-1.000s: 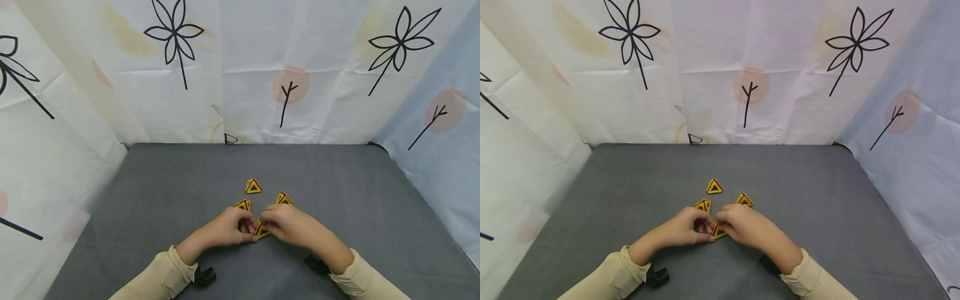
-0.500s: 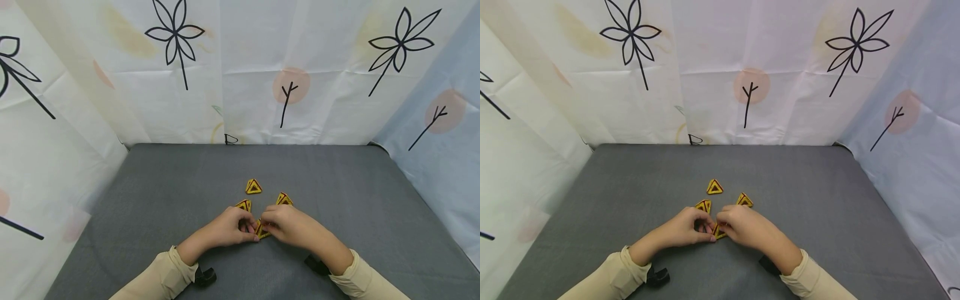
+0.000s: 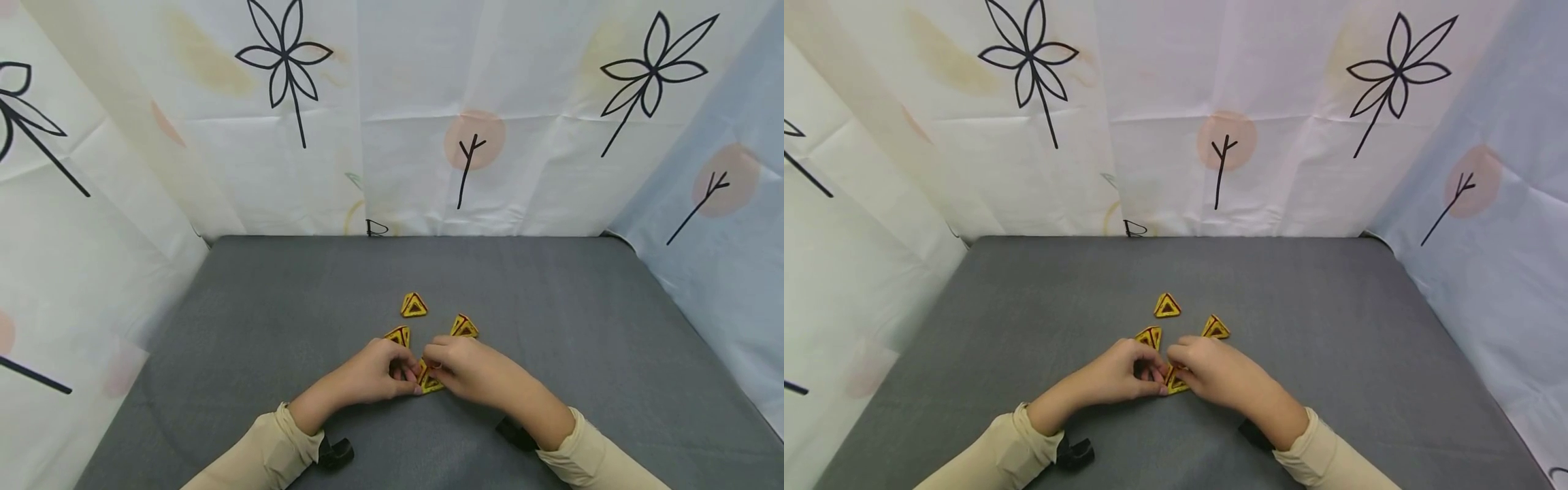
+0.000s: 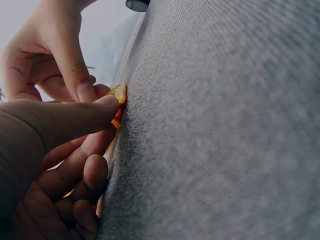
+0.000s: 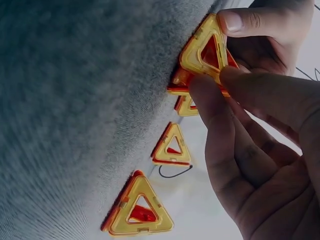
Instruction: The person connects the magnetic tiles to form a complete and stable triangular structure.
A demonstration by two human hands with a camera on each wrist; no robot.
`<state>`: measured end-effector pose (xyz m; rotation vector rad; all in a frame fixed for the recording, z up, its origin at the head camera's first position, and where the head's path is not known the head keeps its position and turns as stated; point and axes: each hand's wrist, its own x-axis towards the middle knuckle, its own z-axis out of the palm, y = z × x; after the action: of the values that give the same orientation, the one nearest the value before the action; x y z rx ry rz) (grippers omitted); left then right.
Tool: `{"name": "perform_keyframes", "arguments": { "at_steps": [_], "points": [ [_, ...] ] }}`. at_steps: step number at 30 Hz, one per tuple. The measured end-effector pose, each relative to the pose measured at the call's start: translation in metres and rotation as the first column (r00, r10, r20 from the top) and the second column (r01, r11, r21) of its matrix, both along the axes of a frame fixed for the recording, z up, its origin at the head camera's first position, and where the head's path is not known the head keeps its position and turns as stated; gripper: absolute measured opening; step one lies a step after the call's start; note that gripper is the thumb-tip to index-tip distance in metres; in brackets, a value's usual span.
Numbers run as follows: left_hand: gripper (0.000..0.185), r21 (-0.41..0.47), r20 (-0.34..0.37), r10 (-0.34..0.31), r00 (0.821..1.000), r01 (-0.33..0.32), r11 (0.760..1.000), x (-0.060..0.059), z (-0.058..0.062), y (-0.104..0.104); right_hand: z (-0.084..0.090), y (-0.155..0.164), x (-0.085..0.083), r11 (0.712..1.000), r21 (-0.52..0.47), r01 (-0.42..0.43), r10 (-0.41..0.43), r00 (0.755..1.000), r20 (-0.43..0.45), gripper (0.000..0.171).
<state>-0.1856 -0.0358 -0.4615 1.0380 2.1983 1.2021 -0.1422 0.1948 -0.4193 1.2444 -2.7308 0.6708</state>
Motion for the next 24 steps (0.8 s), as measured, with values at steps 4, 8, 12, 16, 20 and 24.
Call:
{"name": "perform_keyframes", "arguments": {
  "at_steps": [4,8,12,16,20,24],
  "points": [
    [0.006,-0.002,-0.001,-0.001,1.0,0.001,1.0,-0.0006,-0.0002,0.0005,0.0016,0.0017,0.0005,1.0,0.003,0.014,-0.014,0.997,0.071,0.021],
    [0.005,0.001,-0.012,-0.004,1.0,0.004,1.0,-0.0021,0.0001,0.001,0.0051,0.0027,0.0019,0.999,0.021,0.05,-0.053,0.985,0.166,0.025],
    [0.006,0.0,-0.03,-0.005,1.0,0.005,1.0,-0.0029,0.0004,0.0017,0.0057,0.002,0.0026,0.996,0.022,0.085,-0.087,0.974,0.208,0.032],
    [0.005,-0.002,-0.035,-0.007,0.999,0.007,1.0,-0.0029,0.0003,0.0019,0.0015,0.001,0.0025,0.995,0.015,0.098,-0.099,0.974,0.202,0.034],
    [0.005,-0.012,-0.04,-0.008,0.999,0.008,1.0,-0.0029,-0.0001,0.0018,-0.0018,0.0005,0.0019,0.995,0.015,0.096,-0.097,0.976,0.193,0.034],
    [0.005,-0.024,-0.039,-0.009,0.999,0.008,1.0,-0.0027,-0.0013,0.002,-0.003,0.0007,0.0016,0.996,0.011,0.088,-0.088,0.977,0.193,0.034]
  ]
}}
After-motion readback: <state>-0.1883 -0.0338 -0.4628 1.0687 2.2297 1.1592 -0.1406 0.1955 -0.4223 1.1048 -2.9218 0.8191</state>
